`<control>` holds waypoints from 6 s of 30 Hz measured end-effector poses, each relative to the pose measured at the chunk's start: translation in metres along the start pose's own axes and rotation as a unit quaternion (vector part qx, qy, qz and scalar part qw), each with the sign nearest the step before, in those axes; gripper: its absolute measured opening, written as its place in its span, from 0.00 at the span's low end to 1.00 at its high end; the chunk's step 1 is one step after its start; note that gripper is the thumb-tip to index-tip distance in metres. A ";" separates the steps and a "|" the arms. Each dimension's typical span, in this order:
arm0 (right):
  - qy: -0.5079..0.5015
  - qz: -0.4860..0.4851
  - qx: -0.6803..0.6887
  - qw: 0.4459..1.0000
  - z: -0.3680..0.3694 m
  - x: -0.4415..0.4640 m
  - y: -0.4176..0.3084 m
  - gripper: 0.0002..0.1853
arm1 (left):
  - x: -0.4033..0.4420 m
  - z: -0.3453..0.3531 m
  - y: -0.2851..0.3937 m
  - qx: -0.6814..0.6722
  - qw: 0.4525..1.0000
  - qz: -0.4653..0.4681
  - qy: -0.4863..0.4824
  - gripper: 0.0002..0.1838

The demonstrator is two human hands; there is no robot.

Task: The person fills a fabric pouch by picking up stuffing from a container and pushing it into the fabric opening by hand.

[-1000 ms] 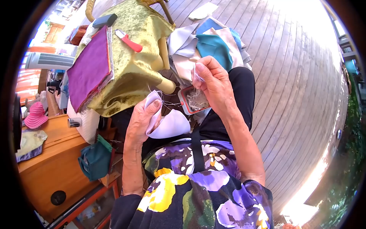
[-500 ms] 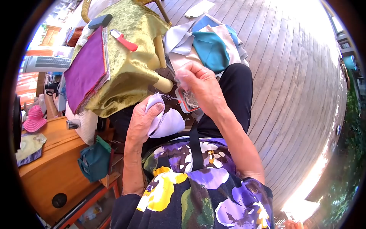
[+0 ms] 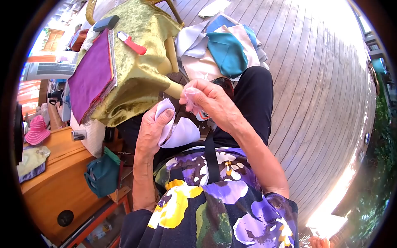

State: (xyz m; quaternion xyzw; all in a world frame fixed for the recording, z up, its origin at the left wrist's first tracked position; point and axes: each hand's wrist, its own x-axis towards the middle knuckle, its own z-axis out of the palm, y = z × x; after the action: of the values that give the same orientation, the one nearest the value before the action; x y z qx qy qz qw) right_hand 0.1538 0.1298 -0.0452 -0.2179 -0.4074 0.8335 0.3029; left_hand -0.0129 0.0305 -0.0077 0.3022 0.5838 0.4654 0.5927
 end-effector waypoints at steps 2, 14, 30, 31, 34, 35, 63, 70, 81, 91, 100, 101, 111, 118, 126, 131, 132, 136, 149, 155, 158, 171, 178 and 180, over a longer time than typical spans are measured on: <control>-0.037 0.000 -0.031 0.999 0.010 -0.006 0.008 0.09 | 0.002 0.000 -0.002 -0.007 1.000 0.009 0.005 0.13; 0.108 0.002 -0.036 0.993 -0.034 0.008 0.019 0.09 | 0.000 0.004 -0.003 0.094 0.988 0.089 0.084 0.10; 0.123 0.075 -0.667 0.731 -0.114 0.055 0.116 0.06 | -0.020 -0.024 -0.001 -0.140 0.975 0.097 0.144 0.08; 0.101 0.081 -0.698 0.704 -0.115 0.056 0.118 0.06 | -0.021 -0.027 0.001 -0.164 0.971 0.089 0.152 0.09; 0.070 -0.010 -0.849 0.524 -0.109 0.034 0.139 0.17 | -0.023 -0.033 0.002 -0.160 0.969 0.091 0.167 0.10; 0.095 -0.038 -0.857 0.506 -0.106 0.034 0.142 0.19 | -0.024 -0.033 0.004 -0.160 0.967 0.094 0.173 0.10; -0.023 -0.103 -0.292 0.951 0.052 0.011 -0.007 0.06 | -0.020 -0.018 0.001 -0.105 0.967 0.199 0.121 0.22; 0.022 -0.117 -0.355 0.927 0.058 0.013 -0.014 0.06 | -0.025 -0.017 0.005 0.069 0.982 0.161 0.071 0.11; 0.097 0.009 -0.177 0.979 0.029 0.019 -0.010 0.10 | -0.027 0.009 0.001 -0.152 0.980 0.057 0.112 0.15; 0.174 -0.059 0.040 0.982 -0.015 0.020 -0.013 0.12 | -0.028 0.005 0.000 -0.163 0.972 0.037 0.163 0.14; -0.143 -0.042 -0.274 0.950 0.010 0.007 0.005 0.21 | -0.017 0.004 -0.002 -0.164 0.964 0.013 0.208 0.17; -0.132 0.001 -0.296 0.946 0.012 0.006 0.005 0.18 | -0.017 0.001 -0.001 -0.140 0.965 0.034 0.218 0.17; -0.083 0.051 -0.139 0.986 0.015 0.004 0.007 0.06 | -0.026 -0.014 -0.010 -0.122 0.991 0.042 0.027 0.30; -0.019 0.047 -0.184 0.982 0.014 0.005 0.002 0.11 | -0.026 -0.003 -0.017 -0.142 0.976 0.059 0.154 0.21; 0.023 0.005 -0.175 0.984 0.014 0.013 0.007 0.13 | -0.026 0.009 -0.011 -0.233 0.960 -0.002 0.154 0.25; 0.042 -0.011 -0.253 0.966 0.023 0.015 0.003 0.14 | -0.024 -0.001 -0.019 -0.049 0.995 0.030 -0.080 0.23; 0.053 -0.009 -0.254 0.966 0.020 0.017 0.004 0.14 | -0.024 0.004 -0.019 -0.122 0.992 -0.017 -0.012 0.21; 0.120 0.000 -0.174 0.978 0.002 0.021 0.001 0.13 | -0.023 0.003 -0.020 -0.245 0.964 -0.056 0.087 0.23; -0.014 -0.005 -0.011 1.000 -0.026 -0.005 0.028 0.31 | -0.031 -0.008 -0.023 -0.294 0.947 -0.053 0.119 0.20; -0.031 0.135 0.012 0.990 0.002 -0.028 0.006 0.13 | -0.035 -0.020 -0.029 -0.132 0.982 0.000 0.132 0.19; 0.014 0.058 -0.094 0.994 0.013 -0.028 -0.007 0.11 | -0.034 -0.030 -0.021 -0.087 0.995 0.048 0.018 0.37; 0.014 0.044 -0.182 0.982 0.030 -0.007 -0.005 0.09 | -0.023 -0.001 0.000 0.067 0.995 0.055 0.046 0.14; 0.129 0.007 -0.014 0.991 0.020 0.003 0.001 0.08 | -0.029 0.008 0.000 -0.023 0.994 0.058 0.092 0.09; 0.148 -0.020 0.005 0.989 0.006 0.008 0.001 0.09 | -0.031 0.008 0.000 -0.074 0.988 0.068 0.116 0.10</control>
State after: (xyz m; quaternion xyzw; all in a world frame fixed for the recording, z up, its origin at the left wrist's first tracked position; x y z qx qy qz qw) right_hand 0.1442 0.1315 -0.0440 -0.3291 -0.3587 0.7879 0.3770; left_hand -0.0018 0.0040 0.0059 0.2407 0.5906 0.5785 0.5086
